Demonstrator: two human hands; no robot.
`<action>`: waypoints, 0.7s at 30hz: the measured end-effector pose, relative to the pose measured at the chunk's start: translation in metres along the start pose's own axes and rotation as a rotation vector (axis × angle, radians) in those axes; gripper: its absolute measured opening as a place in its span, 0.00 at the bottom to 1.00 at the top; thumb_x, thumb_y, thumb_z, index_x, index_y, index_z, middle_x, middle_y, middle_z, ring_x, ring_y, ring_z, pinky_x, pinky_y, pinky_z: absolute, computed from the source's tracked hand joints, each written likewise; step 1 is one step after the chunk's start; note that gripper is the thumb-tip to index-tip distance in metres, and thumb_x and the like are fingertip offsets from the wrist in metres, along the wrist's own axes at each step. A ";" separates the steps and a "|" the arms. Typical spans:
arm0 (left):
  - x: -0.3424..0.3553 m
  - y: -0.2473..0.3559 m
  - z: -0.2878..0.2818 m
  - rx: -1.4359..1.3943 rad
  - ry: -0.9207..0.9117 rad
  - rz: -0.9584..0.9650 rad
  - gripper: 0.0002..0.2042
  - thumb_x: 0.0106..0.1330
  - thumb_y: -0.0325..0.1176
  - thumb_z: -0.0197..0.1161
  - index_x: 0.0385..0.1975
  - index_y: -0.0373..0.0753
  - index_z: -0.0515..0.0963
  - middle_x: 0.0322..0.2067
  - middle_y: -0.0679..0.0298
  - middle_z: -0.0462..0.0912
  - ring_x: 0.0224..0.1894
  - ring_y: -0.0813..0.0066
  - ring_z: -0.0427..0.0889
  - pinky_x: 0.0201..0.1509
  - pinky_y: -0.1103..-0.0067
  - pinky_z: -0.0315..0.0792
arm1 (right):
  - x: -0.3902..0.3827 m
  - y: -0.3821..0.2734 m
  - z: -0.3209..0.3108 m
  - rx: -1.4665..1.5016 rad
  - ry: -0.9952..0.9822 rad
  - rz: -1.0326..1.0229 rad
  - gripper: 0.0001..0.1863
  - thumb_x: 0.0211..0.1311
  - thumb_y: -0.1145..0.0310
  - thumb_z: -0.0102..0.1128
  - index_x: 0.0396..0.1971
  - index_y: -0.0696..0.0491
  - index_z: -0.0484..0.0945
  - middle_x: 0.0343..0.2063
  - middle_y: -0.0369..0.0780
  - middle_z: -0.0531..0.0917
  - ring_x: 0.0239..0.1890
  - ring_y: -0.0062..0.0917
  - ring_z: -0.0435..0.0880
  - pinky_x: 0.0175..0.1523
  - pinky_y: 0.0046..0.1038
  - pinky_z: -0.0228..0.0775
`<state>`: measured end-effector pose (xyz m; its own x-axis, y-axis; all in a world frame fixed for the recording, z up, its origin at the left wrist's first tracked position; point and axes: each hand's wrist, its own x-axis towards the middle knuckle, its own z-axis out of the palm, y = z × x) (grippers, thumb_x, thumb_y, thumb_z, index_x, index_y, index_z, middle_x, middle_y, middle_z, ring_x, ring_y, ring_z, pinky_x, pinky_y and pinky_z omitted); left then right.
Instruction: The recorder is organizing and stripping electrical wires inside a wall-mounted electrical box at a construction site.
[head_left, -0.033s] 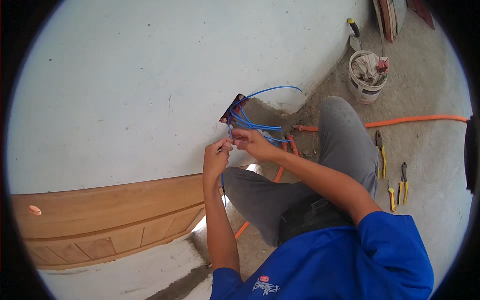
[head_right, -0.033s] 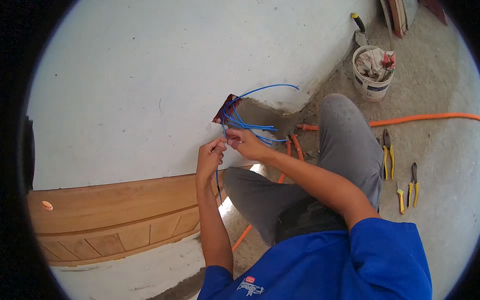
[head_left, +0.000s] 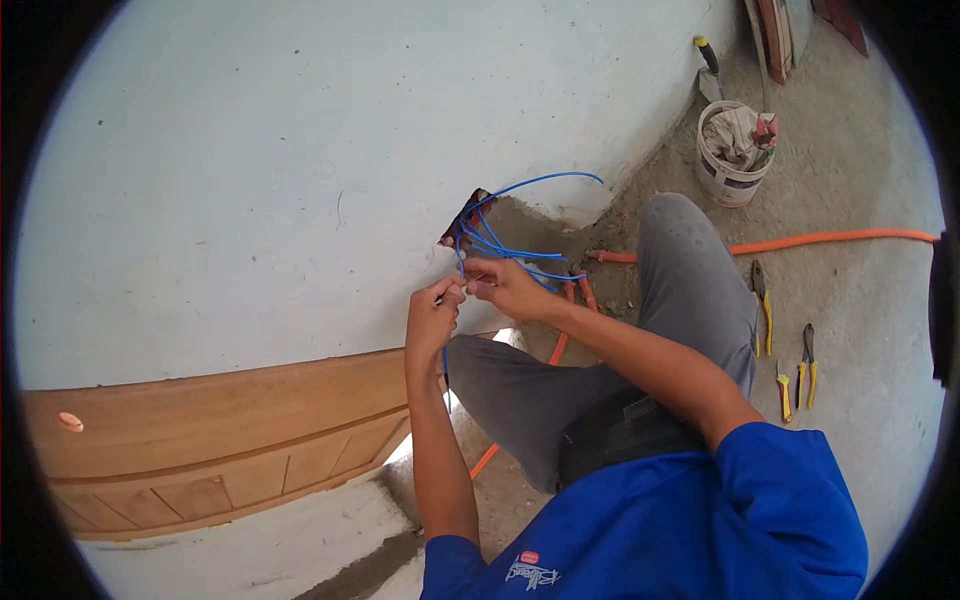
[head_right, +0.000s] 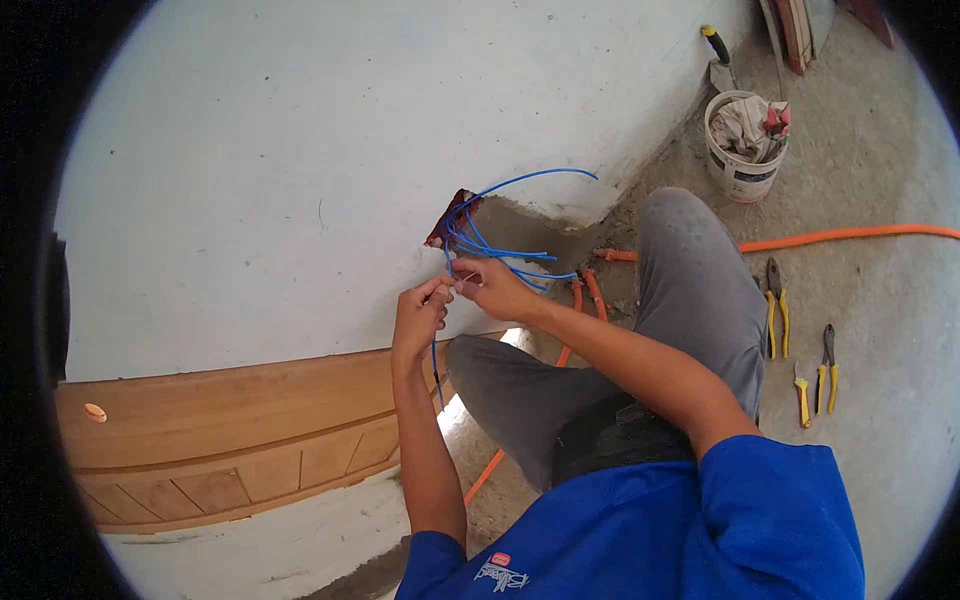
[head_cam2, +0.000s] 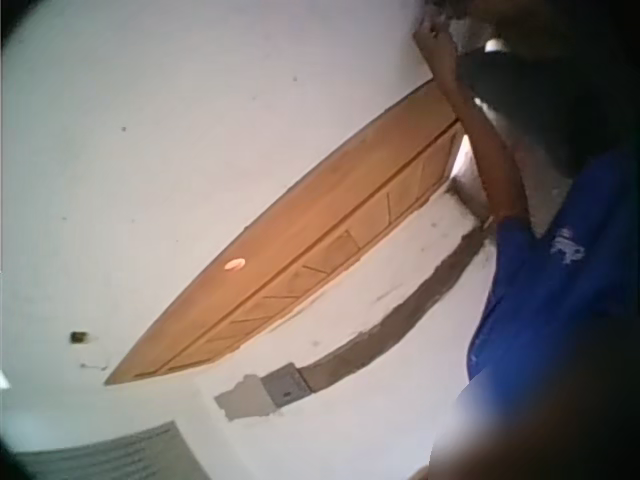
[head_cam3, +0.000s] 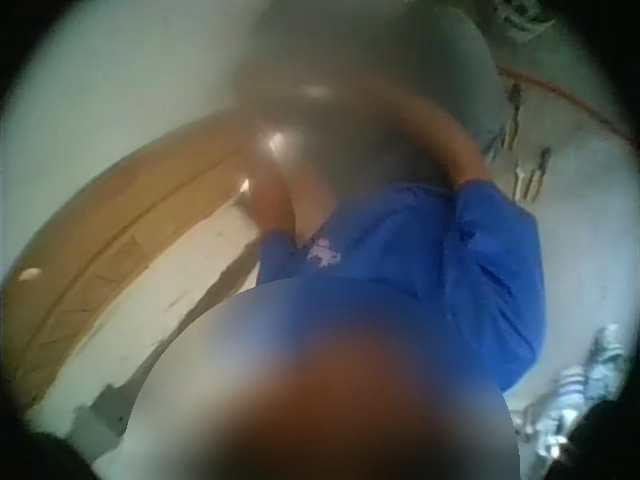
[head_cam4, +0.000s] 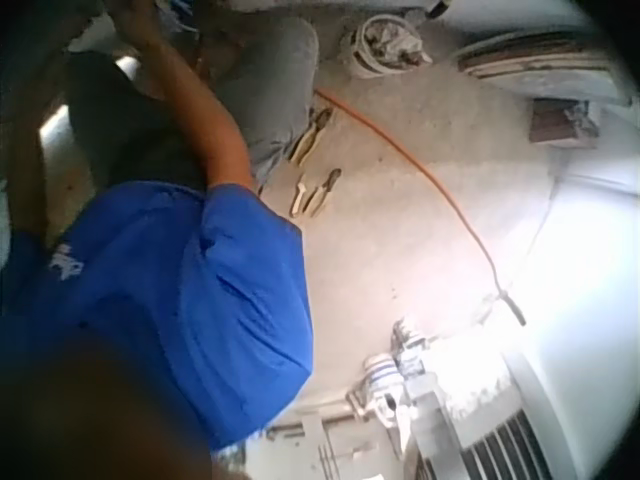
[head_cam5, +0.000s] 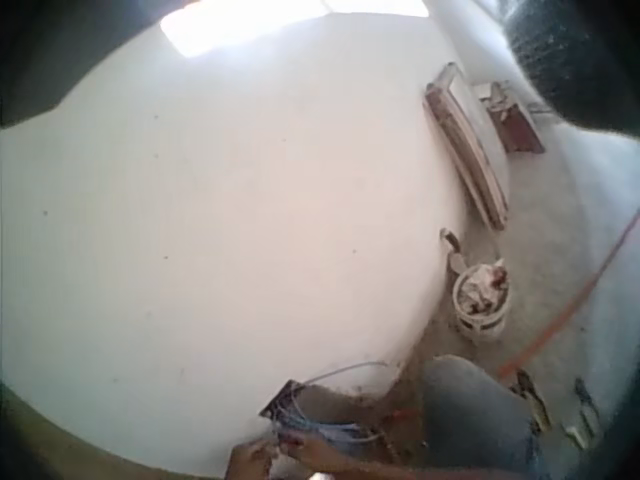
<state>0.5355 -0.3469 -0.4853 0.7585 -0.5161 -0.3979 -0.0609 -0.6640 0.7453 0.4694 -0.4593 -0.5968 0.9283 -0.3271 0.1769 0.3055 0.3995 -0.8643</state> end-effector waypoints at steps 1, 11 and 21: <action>0.002 -0.001 0.000 0.002 -0.003 0.000 0.10 0.68 0.30 0.55 0.43 0.33 0.79 0.26 0.70 0.74 0.19 0.89 0.63 0.19 0.88 0.59 | 0.002 0.002 -0.005 0.041 -0.100 0.058 0.21 0.64 0.74 0.54 0.56 0.65 0.69 0.39 0.40 0.81 0.41 0.23 0.80 0.47 0.28 0.72; 0.013 -0.016 -0.004 0.527 0.157 0.320 0.12 0.67 0.32 0.54 0.42 0.33 0.81 0.29 0.58 0.84 0.28 0.75 0.80 0.33 0.76 0.74 | 0.020 0.000 -0.015 -0.766 -0.034 -0.462 0.11 0.51 0.80 0.52 0.36 0.58 0.77 0.27 0.48 0.80 0.32 0.41 0.82 0.33 0.40 0.71; 0.024 -0.052 0.025 0.198 0.044 0.080 0.15 0.66 0.41 0.57 0.35 0.33 0.80 0.26 0.65 0.82 0.24 0.80 0.78 0.27 0.81 0.73 | -0.010 0.011 -0.020 -0.821 -0.097 -0.012 0.07 0.59 0.70 0.50 0.35 0.54 0.75 0.29 0.51 0.80 0.32 0.48 0.81 0.35 0.43 0.71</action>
<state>0.5406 -0.3376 -0.5467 0.7734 -0.5504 -0.3146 -0.2450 -0.7172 0.6524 0.4592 -0.4692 -0.6174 0.9516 -0.2370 0.1958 0.0984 -0.3685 -0.9244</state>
